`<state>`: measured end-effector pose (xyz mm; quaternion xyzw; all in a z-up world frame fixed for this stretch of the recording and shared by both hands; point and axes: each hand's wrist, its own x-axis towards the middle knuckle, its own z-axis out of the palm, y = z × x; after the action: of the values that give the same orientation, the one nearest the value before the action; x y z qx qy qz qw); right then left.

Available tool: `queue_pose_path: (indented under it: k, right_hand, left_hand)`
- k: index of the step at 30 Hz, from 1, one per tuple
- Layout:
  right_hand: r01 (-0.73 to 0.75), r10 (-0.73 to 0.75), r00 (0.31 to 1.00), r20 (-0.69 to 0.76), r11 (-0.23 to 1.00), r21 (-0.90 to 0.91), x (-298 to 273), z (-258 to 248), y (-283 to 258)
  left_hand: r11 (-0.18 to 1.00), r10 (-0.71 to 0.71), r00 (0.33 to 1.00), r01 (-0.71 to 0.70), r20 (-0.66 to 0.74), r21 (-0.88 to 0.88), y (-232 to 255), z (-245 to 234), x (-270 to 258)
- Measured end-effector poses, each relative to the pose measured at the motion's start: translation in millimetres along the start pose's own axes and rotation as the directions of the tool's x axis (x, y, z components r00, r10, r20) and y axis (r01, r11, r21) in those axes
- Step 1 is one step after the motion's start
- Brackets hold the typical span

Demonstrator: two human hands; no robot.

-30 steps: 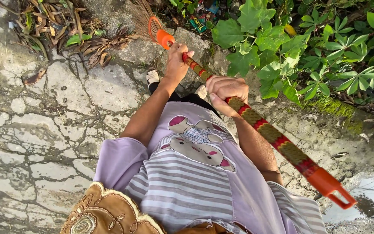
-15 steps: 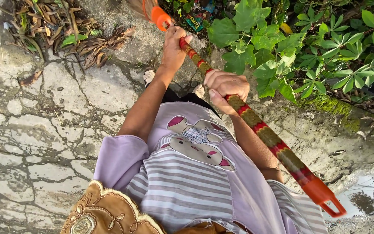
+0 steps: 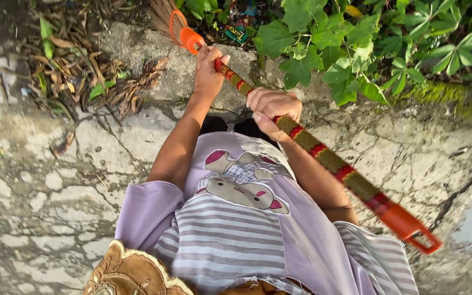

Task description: Sweeping dry leaves and dirt from a cracked concrete walkway using a traditional stick broom.

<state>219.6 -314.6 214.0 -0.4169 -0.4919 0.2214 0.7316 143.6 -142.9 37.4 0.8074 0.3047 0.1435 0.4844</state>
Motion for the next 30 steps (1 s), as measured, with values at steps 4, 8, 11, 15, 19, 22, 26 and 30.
queue_pose_path:
  k: [4, 8, 11, 15, 19, 22, 26, 30]
  right_hand:
    - [-0.044, 0.059, 0.979, -0.194, 0.996, 0.083, 5, 18, 15]
    - [0.106, -0.079, 0.964, -0.254, 0.99, 0.096, -1, 33, 59]
    - [0.099, -0.073, 0.954, -0.292, 0.992, 0.076, -1, 50, 72]
    - [0.092, -0.077, 0.953, -0.294, 0.995, 0.037, -3, 56, 58]
    - [0.073, -0.089, 0.923, -0.374, 0.996, -0.058, -24, 39, 48]
    - [0.135, -0.134, 0.892, -0.431, 0.991, -0.028, -15, 41, 26]
    - [0.235, -0.183, 0.849, -0.496, 0.971, 0.043, -18, 40, 34]
    - [0.161, -0.089, 0.811, -0.578, 0.984, 0.074, -35, 31, 79]
  left_hand:
    - [0.998, -0.043, 0.998, 0.041, 0.053, 0.039, -7, -31, 5]
    - [0.985, -0.101, 0.989, 0.084, 0.109, 0.153, -68, -42, 4]
    - [0.992, 0.037, 0.998, -0.043, 0.054, 0.12, -122, -30, 4]
    - [0.991, -0.018, 0.987, -0.003, 0.16, 0.131, -105, -20, 3]
    - [0.993, 0.038, 0.975, -0.062, 0.221, 0.104, -65, -13, 6]
    - [0.984, 0.092, 0.969, -0.124, 0.231, 0.129, -26, -27, 1]
    - [0.977, 0.074, 0.966, -0.12, 0.247, 0.179, -15, -43, -4]
    - [0.971, 0.044, 0.962, -0.105, 0.27, 0.217, -61, -35, 9]
